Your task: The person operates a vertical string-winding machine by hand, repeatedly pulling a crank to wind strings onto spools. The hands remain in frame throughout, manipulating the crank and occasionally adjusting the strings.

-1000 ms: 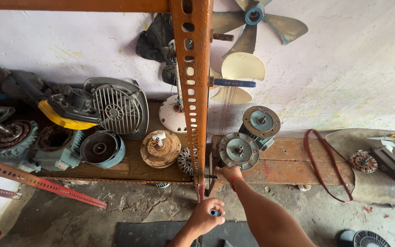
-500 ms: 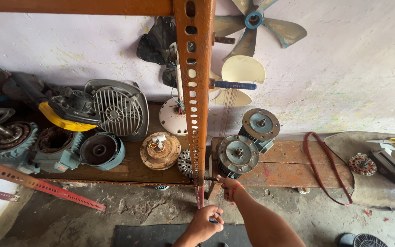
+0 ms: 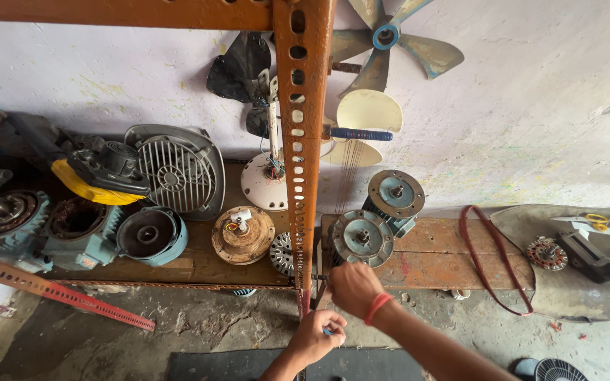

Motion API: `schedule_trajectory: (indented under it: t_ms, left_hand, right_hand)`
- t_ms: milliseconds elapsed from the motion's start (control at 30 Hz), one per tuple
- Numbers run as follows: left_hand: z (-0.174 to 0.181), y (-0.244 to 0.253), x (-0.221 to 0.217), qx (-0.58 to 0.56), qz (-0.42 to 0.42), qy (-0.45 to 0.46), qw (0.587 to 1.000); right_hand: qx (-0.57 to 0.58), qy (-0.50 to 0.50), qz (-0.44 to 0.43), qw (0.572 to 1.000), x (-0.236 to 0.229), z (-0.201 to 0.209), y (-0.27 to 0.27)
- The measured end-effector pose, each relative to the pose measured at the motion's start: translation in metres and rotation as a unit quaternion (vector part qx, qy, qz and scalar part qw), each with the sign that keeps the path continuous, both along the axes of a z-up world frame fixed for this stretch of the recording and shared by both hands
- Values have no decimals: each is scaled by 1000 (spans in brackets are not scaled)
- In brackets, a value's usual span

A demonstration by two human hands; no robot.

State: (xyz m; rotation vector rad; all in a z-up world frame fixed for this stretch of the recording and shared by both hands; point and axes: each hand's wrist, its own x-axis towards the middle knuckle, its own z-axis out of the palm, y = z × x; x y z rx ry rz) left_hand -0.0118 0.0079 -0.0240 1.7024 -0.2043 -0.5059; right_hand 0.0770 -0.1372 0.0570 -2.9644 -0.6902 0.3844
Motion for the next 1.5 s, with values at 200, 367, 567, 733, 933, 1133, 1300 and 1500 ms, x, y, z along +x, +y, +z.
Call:
schedule_trajectory:
  t_ms: [200, 367, 567, 733, 933, 1133, 1300, 1500]
  left_hand:
    - [35, -13, 9, 5, -14, -24, 1000]
    - [50, -18, 11, 9, -26, -47, 999]
    - [51, -17, 9, 4, -29, -37, 999]
    - [46, -13, 7, -5, -13, -42, 999]
    - [39, -6, 8, 15, 1, -35, 999]
    - [39, -1, 3, 25, 6, 3, 1000]
    - [40, 3, -2, 17, 25, 16, 999]
    - [39, 13, -11, 21, 45, 46, 998]
  right_hand:
    - [47, -264, 167, 949, -11, 182, -5]
    - [127, -455, 245, 847, -3, 287, -16]
    - [353, -468, 193, 787, 71, 296, -32]
    - [562, -67, -151, 811, 175, 185, -35]
    - [489, 107, -331, 800, 189, -13, -43]
    - [484, 87, -332, 805, 147, -146, -43]
    - [382, 117, -435, 807, 106, -192, -50]
    - [347, 171, -502, 773, 75, -212, -48]
